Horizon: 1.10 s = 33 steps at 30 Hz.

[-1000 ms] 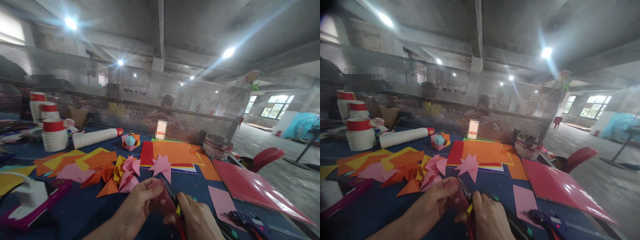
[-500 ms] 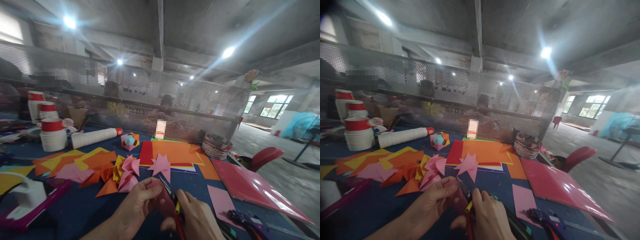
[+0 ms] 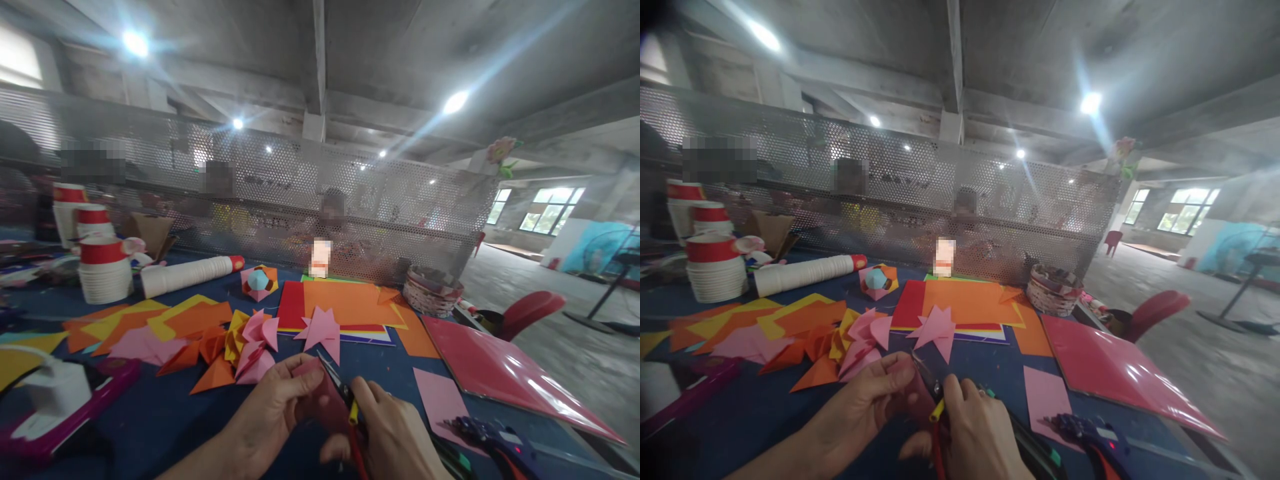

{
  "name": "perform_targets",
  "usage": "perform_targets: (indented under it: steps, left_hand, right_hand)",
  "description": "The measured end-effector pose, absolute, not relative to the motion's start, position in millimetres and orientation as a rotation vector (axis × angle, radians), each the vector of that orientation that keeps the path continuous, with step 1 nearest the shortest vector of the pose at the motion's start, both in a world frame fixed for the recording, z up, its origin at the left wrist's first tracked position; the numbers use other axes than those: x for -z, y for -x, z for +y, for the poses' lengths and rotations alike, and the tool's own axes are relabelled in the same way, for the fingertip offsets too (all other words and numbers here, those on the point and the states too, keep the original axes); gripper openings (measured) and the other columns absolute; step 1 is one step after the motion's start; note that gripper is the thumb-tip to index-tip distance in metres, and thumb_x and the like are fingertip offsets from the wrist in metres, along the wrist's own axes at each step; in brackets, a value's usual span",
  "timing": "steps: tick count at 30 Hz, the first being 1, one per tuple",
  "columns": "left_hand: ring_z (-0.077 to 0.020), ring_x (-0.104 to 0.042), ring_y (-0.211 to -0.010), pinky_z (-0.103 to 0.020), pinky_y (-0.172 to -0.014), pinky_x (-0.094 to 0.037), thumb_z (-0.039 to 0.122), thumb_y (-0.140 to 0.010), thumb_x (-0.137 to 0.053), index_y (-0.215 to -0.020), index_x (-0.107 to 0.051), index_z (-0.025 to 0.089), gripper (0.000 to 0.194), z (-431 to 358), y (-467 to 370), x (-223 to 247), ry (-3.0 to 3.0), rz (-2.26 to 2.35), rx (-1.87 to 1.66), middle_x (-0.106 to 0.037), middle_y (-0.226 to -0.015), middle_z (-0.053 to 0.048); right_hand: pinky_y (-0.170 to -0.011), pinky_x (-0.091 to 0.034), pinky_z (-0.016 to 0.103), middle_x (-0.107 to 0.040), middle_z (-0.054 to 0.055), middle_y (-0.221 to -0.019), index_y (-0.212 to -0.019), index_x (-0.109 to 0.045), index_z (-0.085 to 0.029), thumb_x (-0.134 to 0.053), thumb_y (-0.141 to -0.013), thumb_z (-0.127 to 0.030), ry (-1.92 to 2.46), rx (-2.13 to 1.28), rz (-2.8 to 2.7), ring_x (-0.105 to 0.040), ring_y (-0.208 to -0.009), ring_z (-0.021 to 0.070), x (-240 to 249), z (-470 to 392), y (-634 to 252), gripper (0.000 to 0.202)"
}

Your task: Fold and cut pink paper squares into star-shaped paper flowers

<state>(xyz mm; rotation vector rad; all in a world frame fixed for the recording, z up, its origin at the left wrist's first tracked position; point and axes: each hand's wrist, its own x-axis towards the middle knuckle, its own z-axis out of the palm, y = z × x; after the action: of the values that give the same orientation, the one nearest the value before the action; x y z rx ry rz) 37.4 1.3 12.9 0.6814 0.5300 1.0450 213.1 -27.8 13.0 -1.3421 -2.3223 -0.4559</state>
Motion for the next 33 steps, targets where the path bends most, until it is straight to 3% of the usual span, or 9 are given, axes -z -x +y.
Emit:
perform_targets:
  steps: [12,25,33]
  left_hand:
    - [-0.0110,-0.060,-0.064,-0.021,-0.066,-0.050,0.023,-0.064,-0.082,-0.071,-0.065,0.012,0.021,-0.6,-40.3,-12.0,-0.705,0.525,-1.015,-0.063,-0.068,-0.002]
    - [-0.0107,-0.058,-0.063,-0.021,-0.066,-0.048,0.020,-0.068,-0.079,-0.063,-0.059,0.013,0.022,-4.1,-40.4,-14.2,-0.728,0.519,-0.986,-0.062,-0.065,-0.001]
    - [-0.0110,-0.058,-0.061,-0.020,-0.063,-0.046,0.022,-0.069,-0.078,-0.061,-0.057,0.013,0.024,-4.3,-41.0,-13.9,-0.743,0.508,-0.970,-0.061,-0.063,-0.002]
  right_hand:
    - [-0.043,-0.039,0.028,-0.063,0.001,-0.068,-0.084,-0.047,-0.022,-0.045,-0.071,-0.079,1.387,0.366,-2.339,-0.066,-0.055,0.0239,-15.5,-28.0,-212.0,0.058]
    - [-0.045,-0.041,0.027,-0.065,0.002,-0.069,-0.079,-0.043,-0.022,-0.053,-0.071,-0.073,1.456,0.285,-2.346,-0.067,-0.058,0.0228,-18.7,-31.4,-210.1,0.053]
    - [-0.046,-0.041,0.025,-0.066,0.005,-0.074,-0.081,-0.044,-0.022,-0.054,-0.081,-0.061,1.480,0.288,-2.371,-0.067,-0.059,0.0221,-18.2,-32.2,-211.4,0.041]
